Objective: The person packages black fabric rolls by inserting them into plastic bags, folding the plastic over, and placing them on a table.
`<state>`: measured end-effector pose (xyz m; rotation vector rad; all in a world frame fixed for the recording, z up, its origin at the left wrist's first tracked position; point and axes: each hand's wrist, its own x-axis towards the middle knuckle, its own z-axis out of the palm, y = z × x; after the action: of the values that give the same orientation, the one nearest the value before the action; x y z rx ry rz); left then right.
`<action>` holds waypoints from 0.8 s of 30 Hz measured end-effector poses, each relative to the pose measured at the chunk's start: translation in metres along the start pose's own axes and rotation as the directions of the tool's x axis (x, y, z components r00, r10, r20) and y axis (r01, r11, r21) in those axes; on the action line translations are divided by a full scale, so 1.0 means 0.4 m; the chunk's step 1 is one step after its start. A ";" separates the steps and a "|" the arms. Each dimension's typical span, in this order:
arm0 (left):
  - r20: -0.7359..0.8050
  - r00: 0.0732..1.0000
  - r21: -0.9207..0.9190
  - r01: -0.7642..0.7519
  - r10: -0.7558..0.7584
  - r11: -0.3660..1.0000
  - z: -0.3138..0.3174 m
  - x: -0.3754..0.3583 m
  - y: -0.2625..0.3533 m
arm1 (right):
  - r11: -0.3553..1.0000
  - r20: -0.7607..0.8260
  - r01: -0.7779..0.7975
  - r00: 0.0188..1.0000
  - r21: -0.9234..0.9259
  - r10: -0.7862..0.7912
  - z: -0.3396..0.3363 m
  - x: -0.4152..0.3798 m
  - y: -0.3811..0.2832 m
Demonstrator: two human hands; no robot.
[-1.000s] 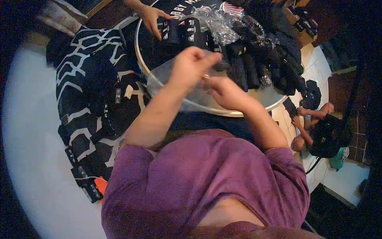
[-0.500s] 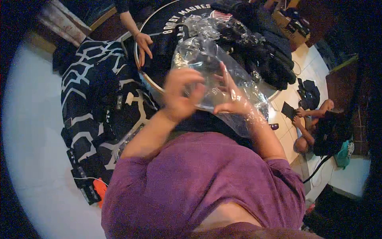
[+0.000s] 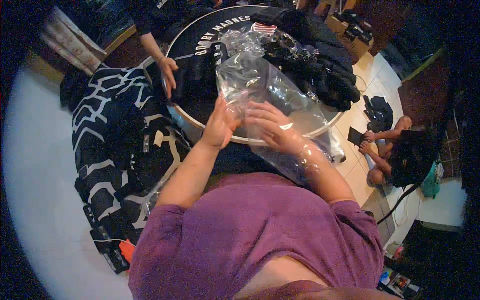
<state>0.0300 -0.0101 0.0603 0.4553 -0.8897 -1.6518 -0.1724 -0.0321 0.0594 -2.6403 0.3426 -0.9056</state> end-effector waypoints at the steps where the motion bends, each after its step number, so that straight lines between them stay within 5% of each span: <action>1: -0.016 1.000 -0.074 0.004 -0.006 0.997 0.007 0.000 -0.004 | 0.987 0.039 -0.123 0.991 -0.100 0.127 -0.016 0.024 -0.047; 4: -0.072 0.995 -0.121 0.054 -0.063 0.991 -0.009 0.005 0.031 | 0.945 0.059 -0.297 0.950 -0.137 0.307 -0.020 0.020 -0.066; 7: -0.132 0.984 -0.055 0.117 -0.123 0.992 -0.069 0.004 0.060 | 0.800 0.080 -0.420 0.900 0.428 0.429 -0.017 -0.007 -0.065; 10: -0.207 0.957 -0.025 0.205 -0.206 0.978 -0.073 -0.004 0.099 | 0.706 0.058 -0.407 0.885 0.579 0.463 -0.027 -0.032 -0.057; 18: -0.274 0.929 0.205 0.310 -0.249 0.929 -0.132 -0.020 0.110 | 0.607 -0.017 -0.386 0.835 0.695 0.551 -0.076 -0.109 -0.035; 24: -0.639 0.766 0.297 0.321 -0.063 0.899 -0.292 -0.033 0.144 | 0.643 0.039 -0.446 0.839 0.623 0.544 -0.101 -0.137 -0.036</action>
<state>0.1535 -0.0377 0.0272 1.3340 -0.6729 -1.3520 -0.2381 -0.0101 0.0650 -1.7397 0.6522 -0.8406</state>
